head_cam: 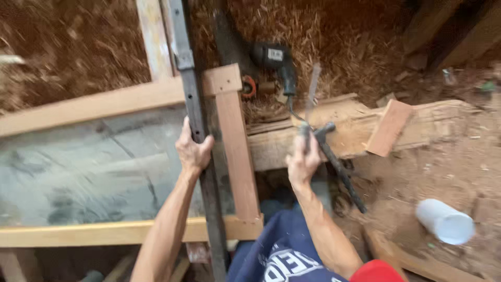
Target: The person assembles a wooden window frame by securing a metal bar to the wood using a hammer and nails. They use a small block of wood as a guide or spacer while hammering the nails into the frame.
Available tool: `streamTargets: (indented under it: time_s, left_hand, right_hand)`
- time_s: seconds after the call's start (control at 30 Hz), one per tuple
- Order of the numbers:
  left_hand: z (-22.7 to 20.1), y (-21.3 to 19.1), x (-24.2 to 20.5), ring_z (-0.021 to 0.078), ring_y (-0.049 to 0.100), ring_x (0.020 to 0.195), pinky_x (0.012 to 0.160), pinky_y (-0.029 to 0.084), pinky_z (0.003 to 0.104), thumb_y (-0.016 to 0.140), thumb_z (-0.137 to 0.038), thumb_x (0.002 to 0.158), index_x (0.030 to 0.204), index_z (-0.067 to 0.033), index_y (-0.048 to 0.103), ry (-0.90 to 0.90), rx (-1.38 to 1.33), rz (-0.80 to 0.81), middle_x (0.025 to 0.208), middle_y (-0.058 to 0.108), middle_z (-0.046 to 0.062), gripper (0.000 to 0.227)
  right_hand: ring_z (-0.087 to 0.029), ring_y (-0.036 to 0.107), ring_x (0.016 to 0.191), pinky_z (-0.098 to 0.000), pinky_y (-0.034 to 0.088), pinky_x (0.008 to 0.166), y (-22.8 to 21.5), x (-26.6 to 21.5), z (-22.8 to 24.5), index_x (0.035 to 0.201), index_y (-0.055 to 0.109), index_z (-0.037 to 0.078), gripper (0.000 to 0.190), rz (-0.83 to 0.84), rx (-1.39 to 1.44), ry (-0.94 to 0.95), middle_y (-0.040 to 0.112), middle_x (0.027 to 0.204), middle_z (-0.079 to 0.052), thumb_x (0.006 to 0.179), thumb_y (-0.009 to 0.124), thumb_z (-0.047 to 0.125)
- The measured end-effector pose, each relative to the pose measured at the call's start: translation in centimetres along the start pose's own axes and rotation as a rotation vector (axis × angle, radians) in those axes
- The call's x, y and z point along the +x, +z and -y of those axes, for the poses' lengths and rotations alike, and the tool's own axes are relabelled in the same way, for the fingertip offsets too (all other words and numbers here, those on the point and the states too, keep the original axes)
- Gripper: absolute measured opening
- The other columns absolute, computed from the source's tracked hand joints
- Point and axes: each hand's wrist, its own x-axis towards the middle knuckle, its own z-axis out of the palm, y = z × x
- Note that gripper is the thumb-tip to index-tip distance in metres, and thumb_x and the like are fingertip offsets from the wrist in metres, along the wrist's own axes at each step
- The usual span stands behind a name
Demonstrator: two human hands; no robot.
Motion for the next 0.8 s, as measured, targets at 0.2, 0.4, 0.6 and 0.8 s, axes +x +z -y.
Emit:
streamTargets:
  time_s: [0.2, 0.4, 0.6, 0.8]
  left_hand:
    - [0.3, 0.0, 0.0, 0.0270, 0.076, 0.092, 0.083, 0.060, 0.038, 0.073, -0.018, 0.076, 0.144, -0.0044, 0.052, 0.111, -0.040, -0.020, 0.106, 0.075, 0.017, 0.072]
    - [1.0, 0.4, 0.2, 0.0270, 0.076, 0.092, 0.085, 0.060, 0.038, 0.073, -0.017, 0.075, 0.143, -0.0047, 0.054, 0.103, -0.045, -0.022, 0.106, 0.076, 0.017, 0.072]
    - [1.4, 0.7, 0.0, 0.0317, 0.075, 0.098, 0.088, 0.059, 0.039, 0.076, -0.018, 0.075, 0.145, -0.0040, 0.053, 0.122, -0.007, -0.050, 0.113, 0.074, 0.020, 0.074]
    - [1.4, 0.7, -0.2, 0.0366, 0.072, 0.100, 0.089, 0.057, 0.042, 0.078, -0.018, 0.076, 0.147, -0.0036, 0.052, 0.090, 0.068, -0.039, 0.113, 0.073, 0.022, 0.077]
  right_hand:
    - [-0.015, 0.055, 0.077, -0.0335, 0.055, 0.068, 5.9, 6.7, 0.0, 0.107, 0.054, 0.004, 0.029, 0.485, -0.266, -0.065, 0.053, 0.091, -0.004, 0.089, 0.075, 0.012]
    - [-0.012, 0.063, 0.062, -0.0289, 0.058, 0.046, 14.8, 13.0, -2.3, 0.106, 0.048, 0.008, 0.027, 0.469, -0.454, -0.487, 0.070, 0.095, -0.003, 0.083, 0.063, 0.007]
    - [-0.012, 0.058, 0.051, -0.0292, 0.052, 0.040, 14.1, 15.7, -4.5, 0.103, 0.048, 0.007, 0.022, 0.501, -0.608, -0.653, 0.059, 0.069, -0.004, 0.091, 0.066, 0.007]
    - [-0.012, 0.059, 0.052, -0.0292, 0.049, 0.039, 13.1, 15.4, -5.6, 0.103, 0.047, 0.005, 0.020, 0.529, -0.559, -0.709, 0.057, 0.068, -0.001, 0.091, 0.064, 0.005]
